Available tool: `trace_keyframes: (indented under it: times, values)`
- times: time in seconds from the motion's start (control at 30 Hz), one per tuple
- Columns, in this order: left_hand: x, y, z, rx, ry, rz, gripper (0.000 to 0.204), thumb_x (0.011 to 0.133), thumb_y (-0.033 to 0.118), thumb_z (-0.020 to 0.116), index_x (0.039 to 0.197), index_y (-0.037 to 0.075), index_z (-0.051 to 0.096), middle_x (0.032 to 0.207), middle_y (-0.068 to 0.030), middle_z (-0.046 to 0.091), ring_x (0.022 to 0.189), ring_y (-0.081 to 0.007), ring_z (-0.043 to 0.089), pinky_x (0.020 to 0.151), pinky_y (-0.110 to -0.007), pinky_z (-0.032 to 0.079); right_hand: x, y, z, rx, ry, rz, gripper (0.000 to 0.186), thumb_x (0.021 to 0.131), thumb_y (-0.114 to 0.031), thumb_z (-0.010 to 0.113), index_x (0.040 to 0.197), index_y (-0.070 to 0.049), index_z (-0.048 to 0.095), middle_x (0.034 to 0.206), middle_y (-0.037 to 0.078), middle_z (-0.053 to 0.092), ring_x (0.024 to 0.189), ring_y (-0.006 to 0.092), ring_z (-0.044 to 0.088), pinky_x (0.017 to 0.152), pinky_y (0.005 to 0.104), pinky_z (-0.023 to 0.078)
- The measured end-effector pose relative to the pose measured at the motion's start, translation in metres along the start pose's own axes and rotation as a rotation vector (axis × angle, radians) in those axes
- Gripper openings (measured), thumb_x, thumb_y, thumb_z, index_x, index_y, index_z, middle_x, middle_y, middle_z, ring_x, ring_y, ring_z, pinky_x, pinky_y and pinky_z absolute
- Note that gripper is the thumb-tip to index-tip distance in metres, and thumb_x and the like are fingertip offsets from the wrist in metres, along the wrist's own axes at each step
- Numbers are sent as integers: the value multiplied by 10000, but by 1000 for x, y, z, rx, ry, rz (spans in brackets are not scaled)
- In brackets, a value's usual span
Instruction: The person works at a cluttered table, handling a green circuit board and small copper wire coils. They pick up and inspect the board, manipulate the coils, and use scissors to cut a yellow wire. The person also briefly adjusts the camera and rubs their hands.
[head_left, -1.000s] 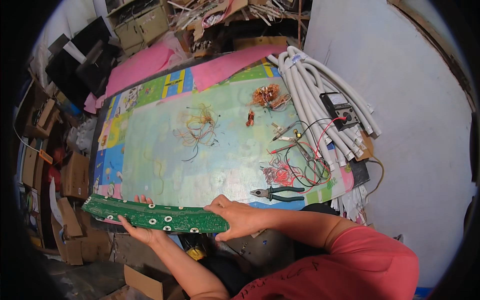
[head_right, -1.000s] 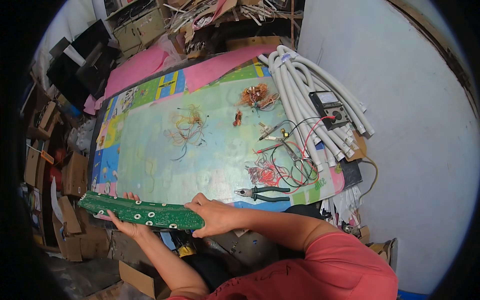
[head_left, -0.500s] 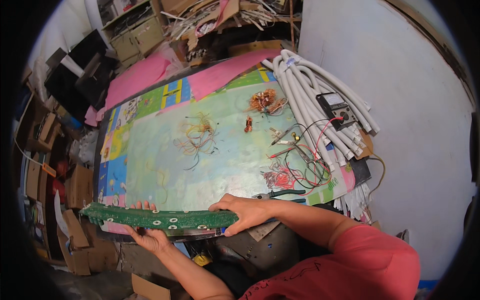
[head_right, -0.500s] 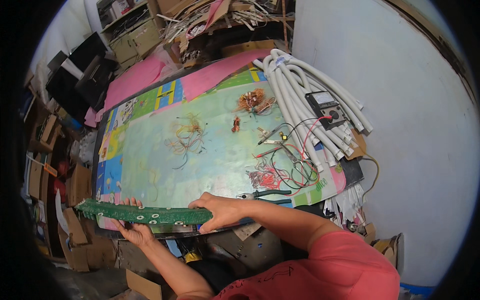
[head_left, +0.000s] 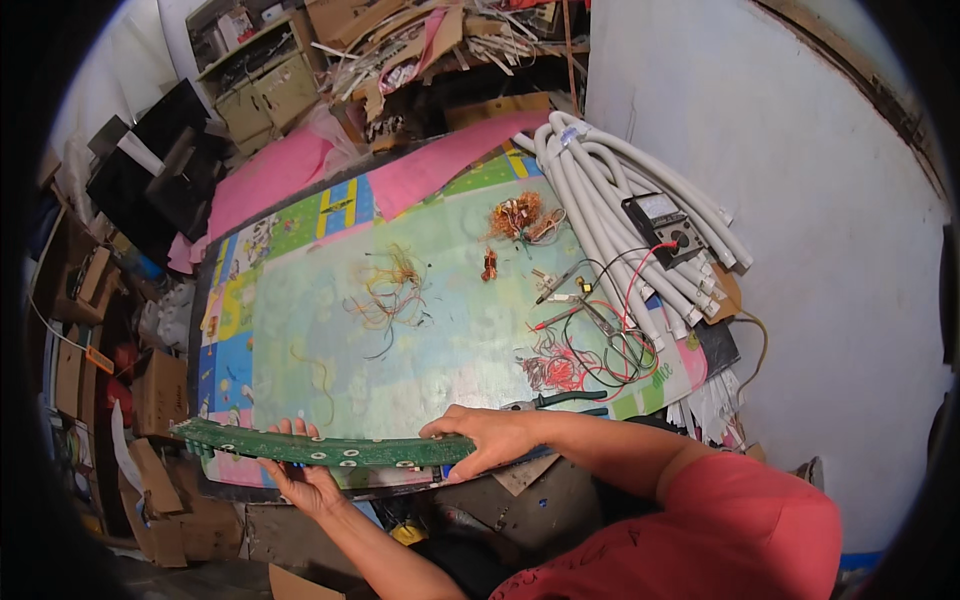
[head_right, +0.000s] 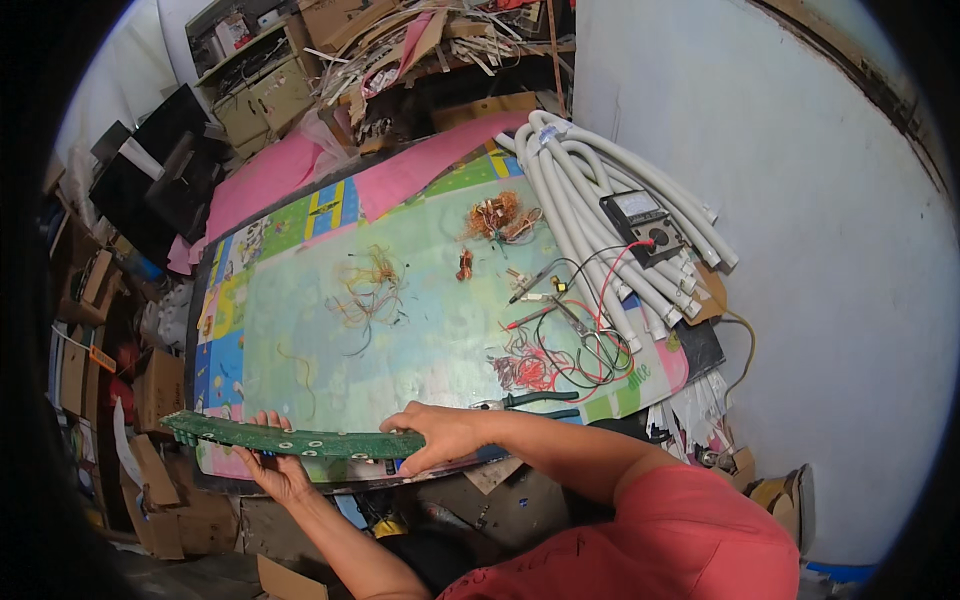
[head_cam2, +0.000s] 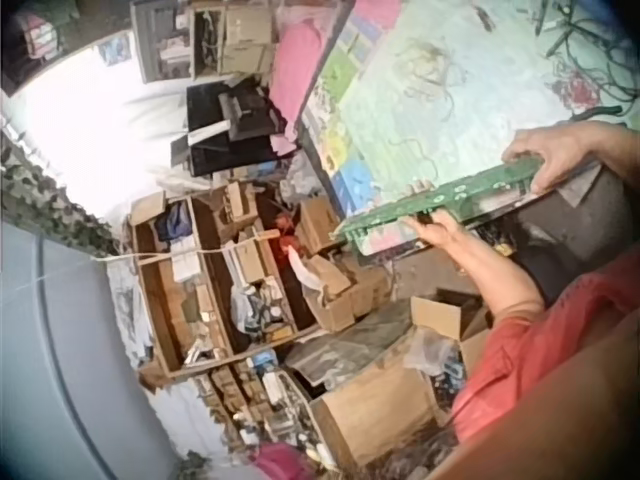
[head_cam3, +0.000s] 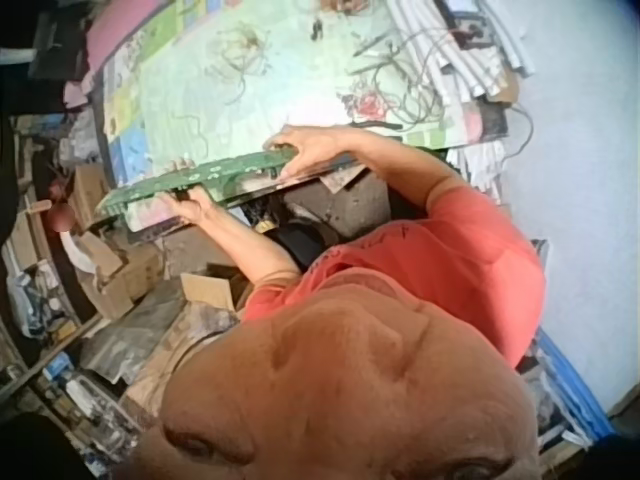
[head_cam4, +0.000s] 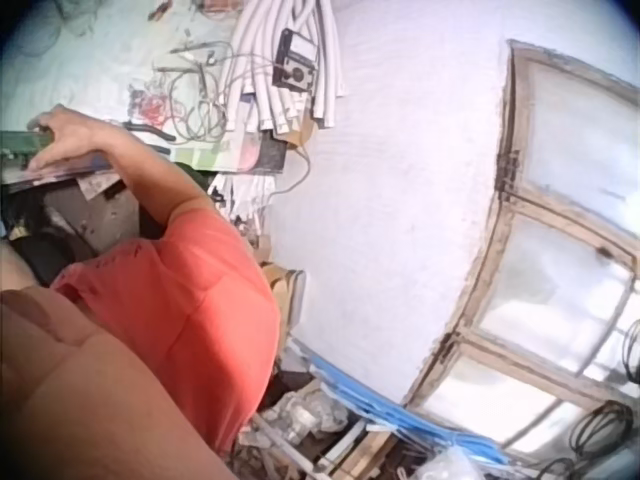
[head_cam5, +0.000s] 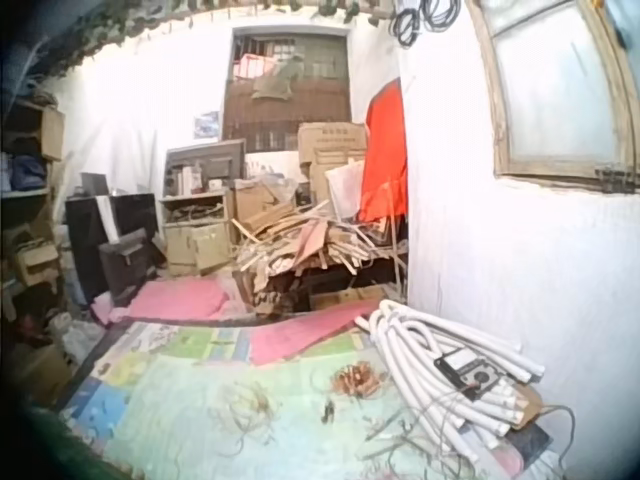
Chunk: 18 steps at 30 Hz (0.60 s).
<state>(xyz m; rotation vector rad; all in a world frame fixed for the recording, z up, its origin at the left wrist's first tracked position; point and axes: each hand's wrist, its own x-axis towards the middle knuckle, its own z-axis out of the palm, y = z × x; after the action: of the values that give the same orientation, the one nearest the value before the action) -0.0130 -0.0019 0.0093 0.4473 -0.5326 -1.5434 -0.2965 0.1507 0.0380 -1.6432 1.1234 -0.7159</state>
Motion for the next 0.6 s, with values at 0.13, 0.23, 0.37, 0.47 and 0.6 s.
trace_keyframes:
  times: [0.13,0.23,0.37,0.47,0.6]
  values:
    - [-4,2,4,-15,-83,-6,616,930,384,562,1326,-60,403,1298,-238,479,1189,-366,491,1001,-525,421,-1,1,-4,2,-22,-10,790,760,-464,685,1343,-5,414,1203,248,456,1144,360,455,983,365,371]
    - [-4,2,0,-19,-98,-17,602,935,384,554,1330,-46,408,1275,-220,500,1145,-350,518,975,-511,437,-1,3,-5,45,-45,1,793,764,-474,678,1350,-14,410,1204,241,455,1154,356,450,984,369,369]
    - [-2,-1,-3,26,-42,-12,587,930,381,567,1327,-27,423,1166,-180,561,1022,-300,568,904,-494,473,-1,4,-4,60,-75,37,808,758,-488,674,1362,-26,400,1207,232,451,1164,353,445,988,372,367]
    - [-2,0,-8,11,-49,-18,563,921,371,586,1301,-21,448,1080,-154,591,952,-270,577,876,-478,485,0,2,-4,55,-90,59,819,745,-488,677,1368,-37,396,1209,226,451,1164,351,447,987,373,369]
    - [-1,-1,-10,-34,-84,-38,527,912,367,601,1267,-4,478,1036,-137,600,932,-263,577,875,-472,486,-3,-3,-8,43,-79,98,823,728,-477,681,1368,-44,399,1220,223,449,1167,348,452,987,374,373]
